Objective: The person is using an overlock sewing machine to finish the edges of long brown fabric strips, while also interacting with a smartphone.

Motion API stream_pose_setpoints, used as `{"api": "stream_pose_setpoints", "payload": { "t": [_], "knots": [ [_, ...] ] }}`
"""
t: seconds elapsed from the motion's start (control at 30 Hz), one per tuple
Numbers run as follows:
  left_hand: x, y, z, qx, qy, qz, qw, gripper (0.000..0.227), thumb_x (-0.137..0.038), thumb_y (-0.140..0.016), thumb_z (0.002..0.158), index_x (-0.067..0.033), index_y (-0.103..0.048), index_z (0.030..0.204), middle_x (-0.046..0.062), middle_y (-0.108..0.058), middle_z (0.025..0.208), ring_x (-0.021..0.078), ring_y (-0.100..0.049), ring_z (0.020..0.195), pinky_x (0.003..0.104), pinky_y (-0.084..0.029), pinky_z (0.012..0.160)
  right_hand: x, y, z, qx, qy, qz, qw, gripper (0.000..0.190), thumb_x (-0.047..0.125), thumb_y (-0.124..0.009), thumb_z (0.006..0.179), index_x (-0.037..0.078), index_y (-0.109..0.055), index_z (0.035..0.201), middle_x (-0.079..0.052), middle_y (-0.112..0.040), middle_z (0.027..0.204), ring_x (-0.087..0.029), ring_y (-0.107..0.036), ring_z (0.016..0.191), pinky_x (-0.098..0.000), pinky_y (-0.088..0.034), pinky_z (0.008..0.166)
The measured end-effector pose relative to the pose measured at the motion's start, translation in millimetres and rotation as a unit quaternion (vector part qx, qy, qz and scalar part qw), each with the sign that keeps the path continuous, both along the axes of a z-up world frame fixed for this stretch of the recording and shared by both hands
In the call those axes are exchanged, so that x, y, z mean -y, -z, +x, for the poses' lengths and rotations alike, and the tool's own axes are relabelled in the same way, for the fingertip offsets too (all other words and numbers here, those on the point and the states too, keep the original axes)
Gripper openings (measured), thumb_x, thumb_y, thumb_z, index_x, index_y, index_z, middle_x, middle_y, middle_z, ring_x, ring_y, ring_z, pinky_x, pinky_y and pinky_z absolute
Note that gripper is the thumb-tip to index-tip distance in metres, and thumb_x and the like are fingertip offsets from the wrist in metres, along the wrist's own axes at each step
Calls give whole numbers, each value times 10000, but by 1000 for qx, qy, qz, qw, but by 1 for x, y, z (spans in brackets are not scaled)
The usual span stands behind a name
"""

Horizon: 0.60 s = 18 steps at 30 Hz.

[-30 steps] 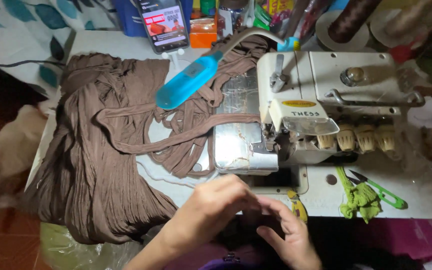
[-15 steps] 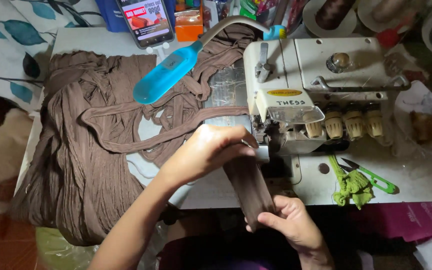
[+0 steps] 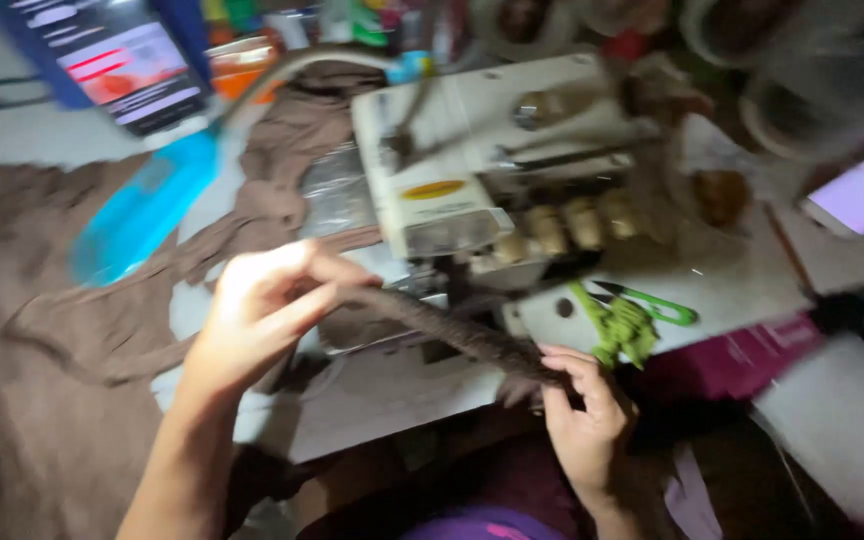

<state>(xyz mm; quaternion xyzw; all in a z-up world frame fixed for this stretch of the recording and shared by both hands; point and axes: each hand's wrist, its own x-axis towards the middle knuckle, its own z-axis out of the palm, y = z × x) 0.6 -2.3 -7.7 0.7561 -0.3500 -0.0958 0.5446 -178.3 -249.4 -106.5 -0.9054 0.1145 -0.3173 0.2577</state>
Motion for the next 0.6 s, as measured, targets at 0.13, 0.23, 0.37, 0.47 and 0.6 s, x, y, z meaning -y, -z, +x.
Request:
{"api": "stream_pose_setpoints", "payload": {
  "t": [0.13,0.23,0.37,0.47,0.6],
  "knots": [
    [8,19,-1,-32,89,-101,990,94,-112,-618,867,-37,-674,866,129,-734,969,207,-726,931,290,-575,855,-1,-33,-2,44,-79,61,994,163,-109,-482,825,48,-508,860,-152,-675,1151,-272,-678,1068,-312,-513,937],
    [17,14,-8,-50,148,-114,981,175,-211,-714,771,-53,-697,843,100,-748,879,197,-749,854,295,-603,811,5,-17,-7,-49,-224,245,942,177,-74,-464,819,87,-514,873,-148,-605,1292,-300,-587,1223,-365,-445,1013],
    [42,-12,-39,-51,187,-60,979,124,-215,-763,763,-97,-725,753,-6,-764,754,99,-731,701,211,-573,673,6,-16,-11,-148,-443,326,822,443,285,-590,969,94,-380,1309,-234,-372,1472,-381,-316,1430,-490,-296,1147],
    [57,10,-66,51,212,-5,976,62,-205,-693,870,-151,-664,867,-1,-609,814,92,-683,668,206,-520,601,-3,-11,4,-75,-454,433,775,869,448,-724,845,-47,-282,1407,-258,-336,1478,-368,-363,1403,-495,-288,1198],
    [54,13,-83,-50,293,57,953,56,-20,-536,922,-40,-589,926,48,-587,1012,135,-676,991,236,-537,948,-6,-18,5,-201,-408,481,749,513,308,-727,840,4,-596,1232,34,-590,855,-57,-536,779,-229,-465,683]
  ]
}}
